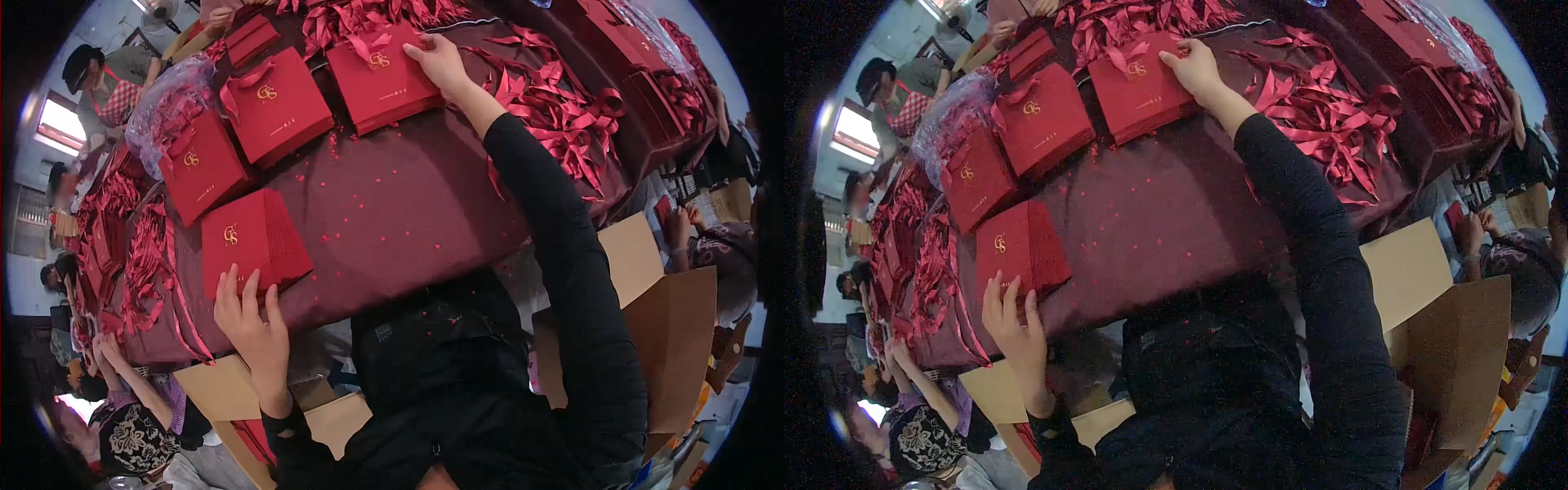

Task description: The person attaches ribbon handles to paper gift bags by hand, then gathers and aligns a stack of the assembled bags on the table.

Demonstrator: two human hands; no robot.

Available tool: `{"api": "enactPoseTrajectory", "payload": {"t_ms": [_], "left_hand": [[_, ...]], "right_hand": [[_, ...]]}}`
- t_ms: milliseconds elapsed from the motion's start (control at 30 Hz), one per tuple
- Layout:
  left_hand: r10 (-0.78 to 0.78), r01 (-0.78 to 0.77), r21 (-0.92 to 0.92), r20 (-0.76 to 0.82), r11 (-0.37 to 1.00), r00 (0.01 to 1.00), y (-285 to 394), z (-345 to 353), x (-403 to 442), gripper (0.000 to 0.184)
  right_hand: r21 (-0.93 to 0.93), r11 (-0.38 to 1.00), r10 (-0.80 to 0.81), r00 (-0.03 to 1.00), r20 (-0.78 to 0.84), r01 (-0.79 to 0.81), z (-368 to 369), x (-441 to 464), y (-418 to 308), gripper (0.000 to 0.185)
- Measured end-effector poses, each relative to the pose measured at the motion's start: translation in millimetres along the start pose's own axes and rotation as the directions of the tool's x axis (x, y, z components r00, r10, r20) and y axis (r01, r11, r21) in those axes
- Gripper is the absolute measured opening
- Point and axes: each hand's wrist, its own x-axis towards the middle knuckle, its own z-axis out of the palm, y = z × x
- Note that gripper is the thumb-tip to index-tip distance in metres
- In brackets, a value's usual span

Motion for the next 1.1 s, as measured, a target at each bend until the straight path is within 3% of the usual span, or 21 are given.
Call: {"api": "enactPoseTrajectory", "payload": {"t_ms": [200,533,600,667,700,967,1100], "left_hand": [[0.003,-0.004,0.009,0.037,1.0,0.999,-8,10,-2,0.033],[0.051,-0.051,-0.078,-0.008,0.996,0.999,13,11,1,0.034],[0.058,-0.058,-0.072,-0.002,0.996,0.998,13,11,2,0.034],[0.067,-0.068,-0.066,-0.012,0.996,0.998,13,11,-2,0.032],[0.065,-0.065,-0.063,-0.012,0.996,0.998,11,12,-2,0.032],[0.075,-0.078,-0.101,-0.031,0.992,0.997,17,7,0,0.029],[0.064,-0.068,-0.093,-0.04,0.993,0.997,13,9,-2,0.028]], "right_hand": [[-0.281,0.955,-0.107,0.994,-0.022,0.097,4,0,11,0.047],[-0.263,0.942,-0.224,0.974,-0.037,0.207,4,-4,8,0.04],[-0.003,0.948,-0.318,0.944,-0.087,0.319,5,-6,-2,0.031],[0.134,0.878,-0.447,0.887,-0.119,0.46,2,-3,-15,0.027],[0.314,0.846,-0.415,0.902,-0.122,0.431,4,3,-24,0.022],[0.379,0.888,-0.248,0.965,-0.086,0.262,-2,129,4,0.021],[0.411,0.898,-0.154,0.987,-0.042,0.157,-33,142,22,0.02]]}}
